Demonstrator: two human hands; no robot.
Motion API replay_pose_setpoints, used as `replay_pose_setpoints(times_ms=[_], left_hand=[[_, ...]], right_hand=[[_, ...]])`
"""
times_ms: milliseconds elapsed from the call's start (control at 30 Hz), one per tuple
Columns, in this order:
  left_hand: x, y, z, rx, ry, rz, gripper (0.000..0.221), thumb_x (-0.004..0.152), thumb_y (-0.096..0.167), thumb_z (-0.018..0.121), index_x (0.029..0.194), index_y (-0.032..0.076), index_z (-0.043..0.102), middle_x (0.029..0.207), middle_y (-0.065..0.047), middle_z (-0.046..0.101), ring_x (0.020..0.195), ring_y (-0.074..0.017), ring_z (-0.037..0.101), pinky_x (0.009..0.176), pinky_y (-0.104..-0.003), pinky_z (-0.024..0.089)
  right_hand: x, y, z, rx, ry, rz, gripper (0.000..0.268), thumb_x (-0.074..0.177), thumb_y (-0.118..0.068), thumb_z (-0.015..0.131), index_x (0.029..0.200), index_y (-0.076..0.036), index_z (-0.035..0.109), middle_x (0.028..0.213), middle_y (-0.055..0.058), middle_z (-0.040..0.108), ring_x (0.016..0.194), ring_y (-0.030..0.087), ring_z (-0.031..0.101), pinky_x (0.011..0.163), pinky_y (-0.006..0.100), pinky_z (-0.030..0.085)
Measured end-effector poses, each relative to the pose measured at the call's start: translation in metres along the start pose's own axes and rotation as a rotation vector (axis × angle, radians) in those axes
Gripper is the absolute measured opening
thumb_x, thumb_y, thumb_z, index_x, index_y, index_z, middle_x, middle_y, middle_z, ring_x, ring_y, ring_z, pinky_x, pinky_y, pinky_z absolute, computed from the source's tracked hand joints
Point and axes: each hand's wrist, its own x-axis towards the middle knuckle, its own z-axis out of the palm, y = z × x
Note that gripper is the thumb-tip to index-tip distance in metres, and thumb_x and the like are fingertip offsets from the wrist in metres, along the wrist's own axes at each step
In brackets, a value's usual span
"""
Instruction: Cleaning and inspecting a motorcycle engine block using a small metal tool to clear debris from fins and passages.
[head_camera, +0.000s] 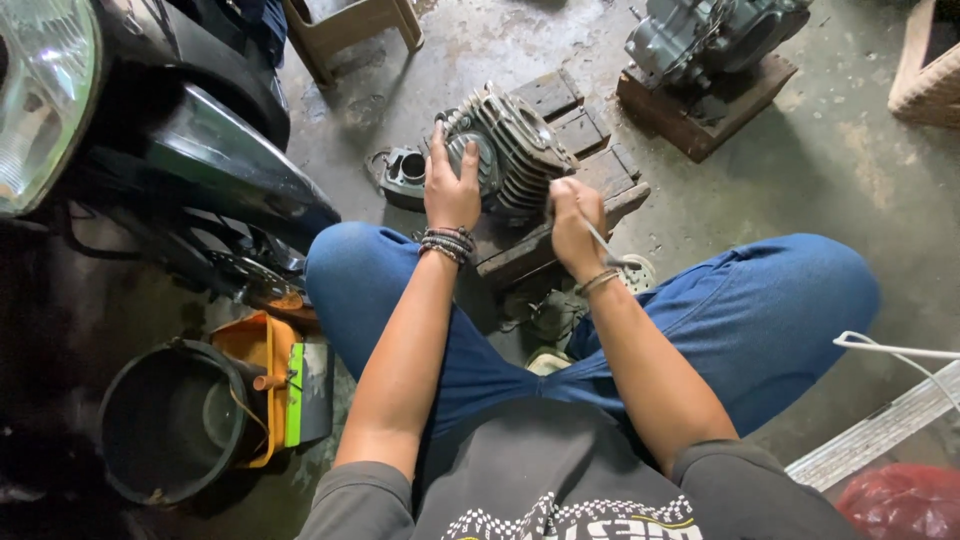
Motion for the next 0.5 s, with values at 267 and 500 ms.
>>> replay_pose_setpoints(times_ms=[267,500], left_hand=[[0.001,-0.003,-0.001,0.004,-0.009,-0.001,0.07,0.102,0.063,0.048,0.159,0.026,0.032,0.143,-0.024,0.053,0.134,-0.0472,0.052,0.112,-0.057,0.042],[0.0,-0.003,0.001,0.015,-0.005,-0.019,0.07,0.1,0.063,0.049,0.158,0.026,0.034,0.141,-0.023,0.054,0.131,-0.0473,0.054,0.11,-0.056,0.044]], right_hand=[[0.003,0.017,-0.001,0.071,-0.028,-0.075,0.039,0.101,-0.022,0.049,0.063,-0.012,0.049,0.059,0.006,0.051,0.067,0.022,0.054,0.073,0.037,0.045],[-0.01,-0.02,-0.024,0.061,-0.005,-0.176,0.039,0.098,-0.016,0.051,0.059,-0.012,0.048,0.052,0.004,0.046,0.058,0.018,0.051,0.066,0.032,0.044]])
